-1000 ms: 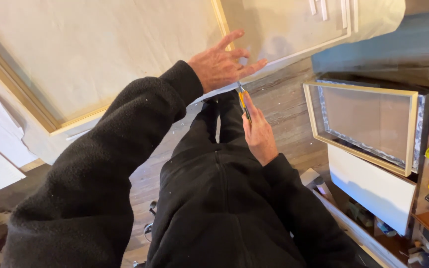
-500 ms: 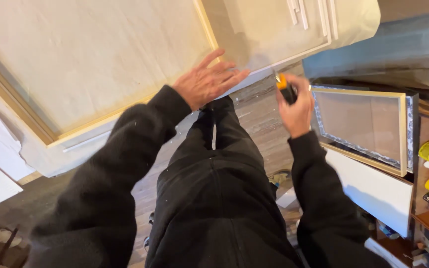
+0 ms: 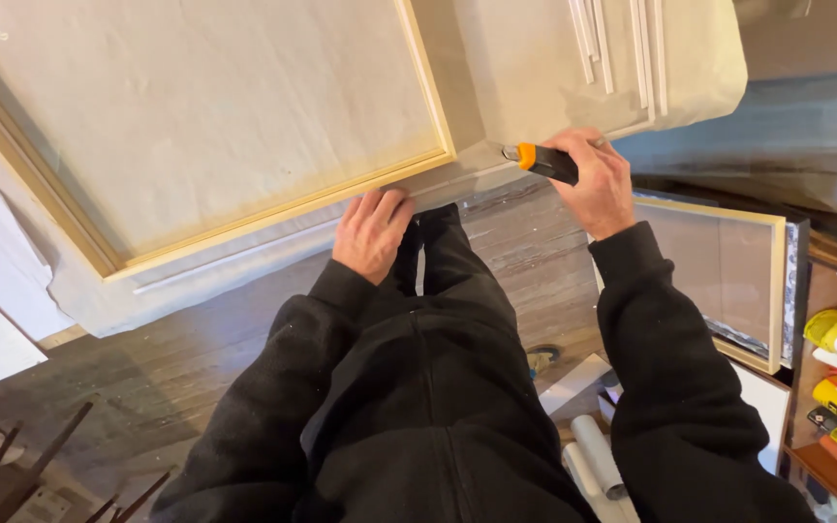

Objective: Fitting and cutting thin wooden spacers into a picture frame.

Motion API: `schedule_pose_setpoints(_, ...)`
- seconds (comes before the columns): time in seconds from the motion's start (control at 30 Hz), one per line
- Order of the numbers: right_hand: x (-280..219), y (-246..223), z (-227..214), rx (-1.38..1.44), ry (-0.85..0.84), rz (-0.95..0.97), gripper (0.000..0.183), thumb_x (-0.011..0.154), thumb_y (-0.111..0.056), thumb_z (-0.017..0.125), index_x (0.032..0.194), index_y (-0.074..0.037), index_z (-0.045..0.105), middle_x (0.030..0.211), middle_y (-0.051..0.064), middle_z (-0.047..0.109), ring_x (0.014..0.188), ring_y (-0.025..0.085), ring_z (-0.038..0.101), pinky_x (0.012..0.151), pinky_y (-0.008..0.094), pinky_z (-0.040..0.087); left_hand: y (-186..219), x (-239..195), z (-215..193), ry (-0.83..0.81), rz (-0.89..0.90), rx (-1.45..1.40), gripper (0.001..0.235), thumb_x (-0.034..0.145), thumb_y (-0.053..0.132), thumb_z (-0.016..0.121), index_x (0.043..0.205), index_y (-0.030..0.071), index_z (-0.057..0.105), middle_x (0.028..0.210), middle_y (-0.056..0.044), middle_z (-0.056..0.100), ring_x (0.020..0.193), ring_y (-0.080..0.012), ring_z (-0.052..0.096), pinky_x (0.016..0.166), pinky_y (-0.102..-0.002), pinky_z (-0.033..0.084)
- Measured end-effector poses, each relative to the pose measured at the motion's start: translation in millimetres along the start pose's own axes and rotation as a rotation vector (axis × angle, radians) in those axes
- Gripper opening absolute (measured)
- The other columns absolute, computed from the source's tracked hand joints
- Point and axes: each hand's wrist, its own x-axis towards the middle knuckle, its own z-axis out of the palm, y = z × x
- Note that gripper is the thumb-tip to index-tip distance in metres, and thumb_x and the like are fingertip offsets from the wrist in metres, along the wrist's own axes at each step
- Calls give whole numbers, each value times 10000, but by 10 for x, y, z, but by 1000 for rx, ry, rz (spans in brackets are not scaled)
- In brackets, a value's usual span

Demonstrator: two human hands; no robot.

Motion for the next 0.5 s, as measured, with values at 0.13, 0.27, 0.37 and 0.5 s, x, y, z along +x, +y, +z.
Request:
schedule_pose_setpoints(0.13,4,-91,-180,-82,-12,-27,336,878,-25,890,1151,-189,783,1024,7,762,995,265,771,959,386,600,22,90,-90,27,6,-32,172,1081,68,572,1107,145,723,1034,-39,591,886,-250,618,733,-339,505)
schedule_pose_setpoints(0.27,-118,158,-427,-33,-13,31,343,871,-28,912,1168,-151,793,1021,66,784,988,331,770,932,427,603,38,161,-177,57,7,-54,191,1097,65,552,1098,133,731,997,-53,596,888,-259,633,759,-322,526)
schedule_pose_setpoints(0.37,-82,65,-765,-37,66,199,312,941,-110,959,1159,-35,749,991,164,761,952,396,761,875,467,601,16,138,-229,58,-1,-110,203,1118,69,528,1117,103,728,1041,-86,615,943,-291,655,782,-338,538)
schedule_pose_setpoints(0.5,380,56,-758,-103,349,444,244,945,-127,928,998,-78,694,834,154,715,781,325,738,744,401,582,18,80,-288,73,-10,-119,211,1106,60,541,1124,86,750,1080,-97,656,943,-292,672,783,-337,544)
